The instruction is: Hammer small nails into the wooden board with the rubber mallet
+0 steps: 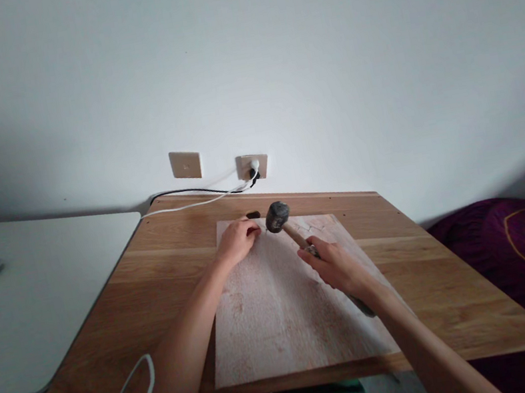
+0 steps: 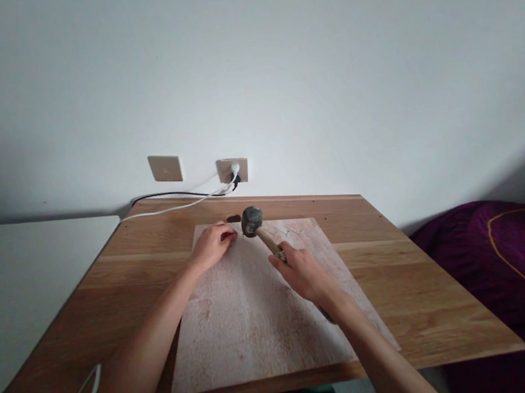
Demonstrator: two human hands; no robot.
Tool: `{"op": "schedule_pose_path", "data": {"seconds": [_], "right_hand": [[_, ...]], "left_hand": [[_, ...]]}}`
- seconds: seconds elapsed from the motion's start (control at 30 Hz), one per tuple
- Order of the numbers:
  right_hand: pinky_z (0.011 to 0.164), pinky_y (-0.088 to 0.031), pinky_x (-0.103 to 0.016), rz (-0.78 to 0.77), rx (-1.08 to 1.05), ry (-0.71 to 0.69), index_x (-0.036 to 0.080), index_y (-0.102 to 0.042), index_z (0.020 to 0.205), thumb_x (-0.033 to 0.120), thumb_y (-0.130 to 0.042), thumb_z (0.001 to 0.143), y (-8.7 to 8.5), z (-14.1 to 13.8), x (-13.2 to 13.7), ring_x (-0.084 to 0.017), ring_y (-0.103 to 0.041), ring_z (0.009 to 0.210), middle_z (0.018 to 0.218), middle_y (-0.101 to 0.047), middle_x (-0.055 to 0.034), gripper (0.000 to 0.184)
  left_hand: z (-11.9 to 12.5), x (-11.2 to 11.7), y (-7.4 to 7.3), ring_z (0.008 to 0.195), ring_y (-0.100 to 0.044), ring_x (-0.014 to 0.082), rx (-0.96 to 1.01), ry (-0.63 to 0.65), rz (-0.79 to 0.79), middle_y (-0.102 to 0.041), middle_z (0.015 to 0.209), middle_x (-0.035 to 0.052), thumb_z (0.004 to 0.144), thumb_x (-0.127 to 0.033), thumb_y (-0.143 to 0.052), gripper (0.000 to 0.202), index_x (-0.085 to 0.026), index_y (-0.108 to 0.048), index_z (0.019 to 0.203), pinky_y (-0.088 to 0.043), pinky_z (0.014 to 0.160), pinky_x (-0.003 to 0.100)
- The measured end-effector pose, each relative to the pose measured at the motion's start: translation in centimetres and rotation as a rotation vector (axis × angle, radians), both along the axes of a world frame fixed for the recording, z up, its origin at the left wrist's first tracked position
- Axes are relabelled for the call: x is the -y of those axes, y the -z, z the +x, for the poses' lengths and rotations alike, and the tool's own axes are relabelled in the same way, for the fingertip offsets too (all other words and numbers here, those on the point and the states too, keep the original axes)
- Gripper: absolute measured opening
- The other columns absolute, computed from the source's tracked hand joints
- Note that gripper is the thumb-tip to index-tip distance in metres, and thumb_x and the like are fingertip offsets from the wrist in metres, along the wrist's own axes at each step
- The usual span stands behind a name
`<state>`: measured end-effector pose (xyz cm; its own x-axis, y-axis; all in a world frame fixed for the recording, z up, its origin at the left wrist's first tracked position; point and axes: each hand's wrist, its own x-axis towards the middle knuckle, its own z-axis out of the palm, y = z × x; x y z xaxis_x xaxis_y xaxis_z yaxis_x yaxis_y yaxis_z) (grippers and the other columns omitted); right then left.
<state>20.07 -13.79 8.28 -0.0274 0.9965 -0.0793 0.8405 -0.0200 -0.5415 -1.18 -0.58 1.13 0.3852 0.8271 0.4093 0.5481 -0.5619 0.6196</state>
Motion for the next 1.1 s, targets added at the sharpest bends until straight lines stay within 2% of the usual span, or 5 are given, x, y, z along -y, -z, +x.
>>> {"op": "schedule_pose_path", "data": {"seconds": [0.27,0.43,0.73,0.93,1.1], "right_hand": [[0.058,-0.036,-0.027,0.084,0.108,-0.115,0.022,-0.063,0.095,0.03,-0.052,0.1,-0.3,-1.5,-2.0,-0.02,-0.066,0.069,0.074,-0.07,-0.0035,0.015],[0.053,-0.035,-0.027,0.022,0.077,-0.063,0.022,-0.062,0.097,0.034,-0.049,0.101,-0.7,-0.5,-0.9,-0.018,-0.062,0.054,0.061,-0.064,0.0008,0.017],[0.053,-0.036,-0.028,0.015,0.0,0.038,0.022,-0.058,0.095,0.039,-0.045,0.099,2.4,5.5,3.5,-0.019,-0.06,0.052,0.059,-0.061,0.0018,0.023],[0.065,-0.041,-0.03,0.094,0.044,0.022,0.022,-0.059,0.095,0.044,-0.043,0.1,4.2,6.7,4.1,-0.026,-0.069,0.075,0.073,-0.07,-0.0044,0.027],[0.066,-0.042,-0.03,0.087,0.046,0.007,0.023,-0.058,0.095,0.042,-0.043,0.101,4.3,6.7,4.1,-0.028,-0.073,0.086,0.082,-0.074,-0.0078,0.025]], "left_hand": [[-0.2,0.2,0.8,0.107,-0.065,0.0273,0.037,-0.081,-0.015,-0.058,0.122,0.0097,0.071,-0.038,-0.089,0.068,-0.022,-0.058,0.129,-0.055,0.092,0.039],[0.0,0.4,0.8,0.116,-0.062,0.0304,0.036,-0.059,0.002,-0.049,0.133,0.0139,0.069,-0.046,-0.09,0.087,-0.02,-0.046,0.14,-0.054,0.097,0.043],[0.2,1.3,-1.1,0.092,-0.065,0.0188,0.108,-0.031,0.145,-0.059,0.107,0.0063,0.089,-0.024,-0.065,0.012,-0.02,-0.065,0.1,-0.054,0.088,0.034],[3.6,5.9,-3.9,0.081,-0.067,0.0167,-0.077,0.41,0.149,-0.07,0.089,0.0006,0.081,-0.007,-0.06,0.032,-0.022,-0.064,0.109,-0.051,0.077,0.028],[6.6,10.2,-4.8,0.084,-0.067,0.022,-0.512,0.589,0.478,-0.072,0.085,0.0051,0.089,-0.01,-0.061,0.015,-0.02,-0.067,0.098,-0.051,0.077,0.034]]}}
